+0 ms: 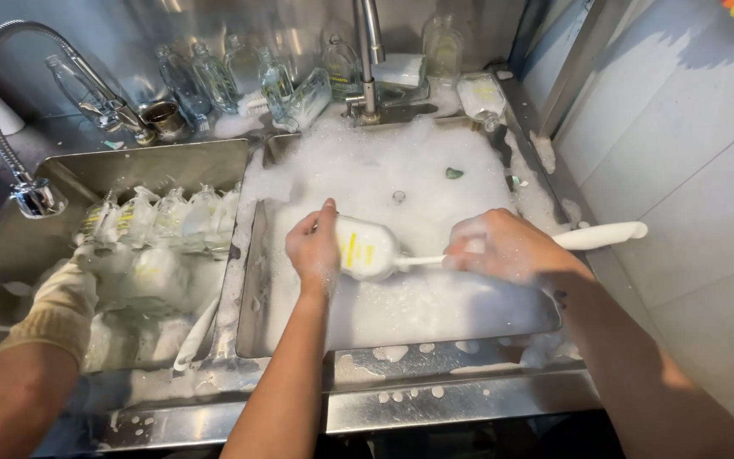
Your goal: Manually cleaning glass bottles using a bottle brush and sponge in a soapy industrial sink.
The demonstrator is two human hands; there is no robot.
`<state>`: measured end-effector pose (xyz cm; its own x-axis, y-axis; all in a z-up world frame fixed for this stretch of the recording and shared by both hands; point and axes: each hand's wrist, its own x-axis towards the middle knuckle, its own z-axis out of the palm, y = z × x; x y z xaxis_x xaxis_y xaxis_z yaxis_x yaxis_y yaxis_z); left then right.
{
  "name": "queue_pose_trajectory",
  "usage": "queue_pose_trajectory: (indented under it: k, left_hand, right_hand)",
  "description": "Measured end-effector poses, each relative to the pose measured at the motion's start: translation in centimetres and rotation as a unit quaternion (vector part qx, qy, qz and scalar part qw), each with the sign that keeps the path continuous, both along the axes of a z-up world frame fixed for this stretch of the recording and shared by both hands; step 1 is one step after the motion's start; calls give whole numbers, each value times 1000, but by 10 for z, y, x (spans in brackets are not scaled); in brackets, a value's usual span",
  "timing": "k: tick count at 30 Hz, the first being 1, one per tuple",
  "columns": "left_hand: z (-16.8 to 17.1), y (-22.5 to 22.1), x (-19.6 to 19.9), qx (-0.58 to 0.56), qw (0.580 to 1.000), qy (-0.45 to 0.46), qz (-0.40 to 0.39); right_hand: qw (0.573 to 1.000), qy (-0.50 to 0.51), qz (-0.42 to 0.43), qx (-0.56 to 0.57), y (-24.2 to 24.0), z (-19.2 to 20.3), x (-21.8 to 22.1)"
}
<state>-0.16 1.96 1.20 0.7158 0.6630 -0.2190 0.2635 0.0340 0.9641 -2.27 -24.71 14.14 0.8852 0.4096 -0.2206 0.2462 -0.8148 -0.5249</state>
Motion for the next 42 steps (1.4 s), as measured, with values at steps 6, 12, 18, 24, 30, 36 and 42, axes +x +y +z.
queue_pose_trajectory:
  k: [6, 12, 18, 24, 30, 36, 42]
  left_hand:
    - [-5, -12, 7, 36, 998, -36, 24]
    - [-23, 12, 10, 33, 996, -23, 81]
    - [-29, 11, 8, 42, 998, 5, 48]
    - [-38, -2, 17, 39, 998, -15, 53]
    - [-22, -7, 9, 74, 995, -12, 61]
    - [-35, 33, 25, 95, 980, -115, 129]
    - [-25, 17, 25, 94, 976, -161, 112]
  right_hand:
    - [985, -154, 48, -56, -11, -23, 13]
    - [975, -205, 17, -82, -30, 4, 6]
    - [970, -178, 105, -124, -2, -29, 9]
    - [967, -194, 114, -118, 8, -34, 6]
    - [966, -185, 101, -149, 0, -47, 15]
    - [981, -192, -13, -23, -35, -29, 24]
    - [987, -117, -105, -15, 7, -7, 0]
